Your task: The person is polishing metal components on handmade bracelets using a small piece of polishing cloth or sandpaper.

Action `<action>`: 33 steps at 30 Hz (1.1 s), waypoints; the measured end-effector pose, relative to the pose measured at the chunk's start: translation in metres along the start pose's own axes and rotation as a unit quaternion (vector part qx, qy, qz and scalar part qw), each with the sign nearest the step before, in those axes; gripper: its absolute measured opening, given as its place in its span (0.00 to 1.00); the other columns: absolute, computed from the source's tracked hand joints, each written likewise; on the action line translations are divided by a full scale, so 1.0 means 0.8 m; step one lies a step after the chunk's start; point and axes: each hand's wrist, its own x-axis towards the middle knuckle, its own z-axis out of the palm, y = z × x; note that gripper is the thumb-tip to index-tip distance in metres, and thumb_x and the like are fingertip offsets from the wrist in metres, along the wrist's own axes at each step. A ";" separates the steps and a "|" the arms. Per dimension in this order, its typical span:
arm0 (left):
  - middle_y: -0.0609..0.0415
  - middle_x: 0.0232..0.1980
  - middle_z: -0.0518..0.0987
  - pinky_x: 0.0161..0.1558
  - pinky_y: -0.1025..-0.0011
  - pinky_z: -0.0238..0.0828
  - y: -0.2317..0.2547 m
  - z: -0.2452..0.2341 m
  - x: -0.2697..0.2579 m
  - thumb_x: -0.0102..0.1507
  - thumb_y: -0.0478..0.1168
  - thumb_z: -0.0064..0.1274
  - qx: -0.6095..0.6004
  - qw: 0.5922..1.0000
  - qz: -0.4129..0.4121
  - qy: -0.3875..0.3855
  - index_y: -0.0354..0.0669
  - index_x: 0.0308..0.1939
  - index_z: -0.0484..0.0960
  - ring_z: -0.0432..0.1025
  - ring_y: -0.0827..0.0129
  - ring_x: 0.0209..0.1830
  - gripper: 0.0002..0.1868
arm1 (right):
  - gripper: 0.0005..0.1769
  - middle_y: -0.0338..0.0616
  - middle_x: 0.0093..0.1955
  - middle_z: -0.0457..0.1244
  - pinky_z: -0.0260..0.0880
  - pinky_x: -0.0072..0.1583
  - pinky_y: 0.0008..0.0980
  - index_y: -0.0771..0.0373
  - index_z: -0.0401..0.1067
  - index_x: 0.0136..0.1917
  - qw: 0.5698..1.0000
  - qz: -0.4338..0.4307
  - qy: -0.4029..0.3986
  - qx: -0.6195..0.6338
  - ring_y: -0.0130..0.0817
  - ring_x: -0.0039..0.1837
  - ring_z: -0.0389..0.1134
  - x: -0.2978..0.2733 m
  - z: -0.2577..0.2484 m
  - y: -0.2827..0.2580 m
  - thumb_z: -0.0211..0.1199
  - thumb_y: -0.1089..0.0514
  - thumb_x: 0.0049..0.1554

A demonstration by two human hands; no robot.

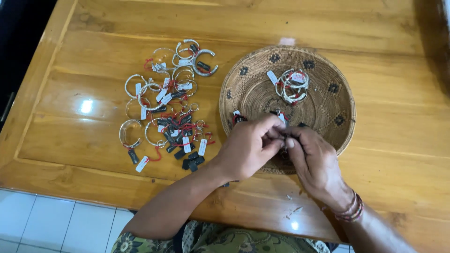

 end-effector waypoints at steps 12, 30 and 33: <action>0.40 0.33 0.83 0.27 0.70 0.79 -0.002 -0.011 0.005 0.65 0.27 0.56 -0.145 0.986 0.059 -0.049 0.32 0.46 0.78 0.79 0.62 0.29 0.07 | 0.09 0.41 0.23 0.61 0.70 0.43 0.33 0.64 0.80 0.50 0.992 0.066 -0.020 0.109 0.32 0.31 0.64 -0.007 -0.004 0.026 0.61 0.59 0.61; 0.45 0.37 0.86 0.39 0.74 0.88 -0.022 -0.074 0.017 0.65 0.33 0.59 -0.191 0.980 0.051 -0.003 0.34 0.48 0.83 0.84 0.67 0.34 0.09 | 0.15 0.41 0.40 0.66 0.69 0.39 0.35 0.60 0.74 0.46 0.968 -0.190 -0.133 -0.090 0.35 0.36 0.67 -0.033 0.058 -0.055 0.66 0.46 0.60; 0.52 0.34 0.86 0.25 0.81 0.78 -0.019 -0.070 0.019 0.65 0.34 0.58 -0.132 0.991 0.023 0.010 0.39 0.43 0.84 0.82 0.74 0.30 0.04 | 0.13 0.41 0.37 0.57 0.62 0.28 0.38 0.56 0.64 0.40 0.940 -0.231 -0.142 -0.208 0.34 0.30 0.60 -0.041 0.110 -0.053 0.58 0.52 0.66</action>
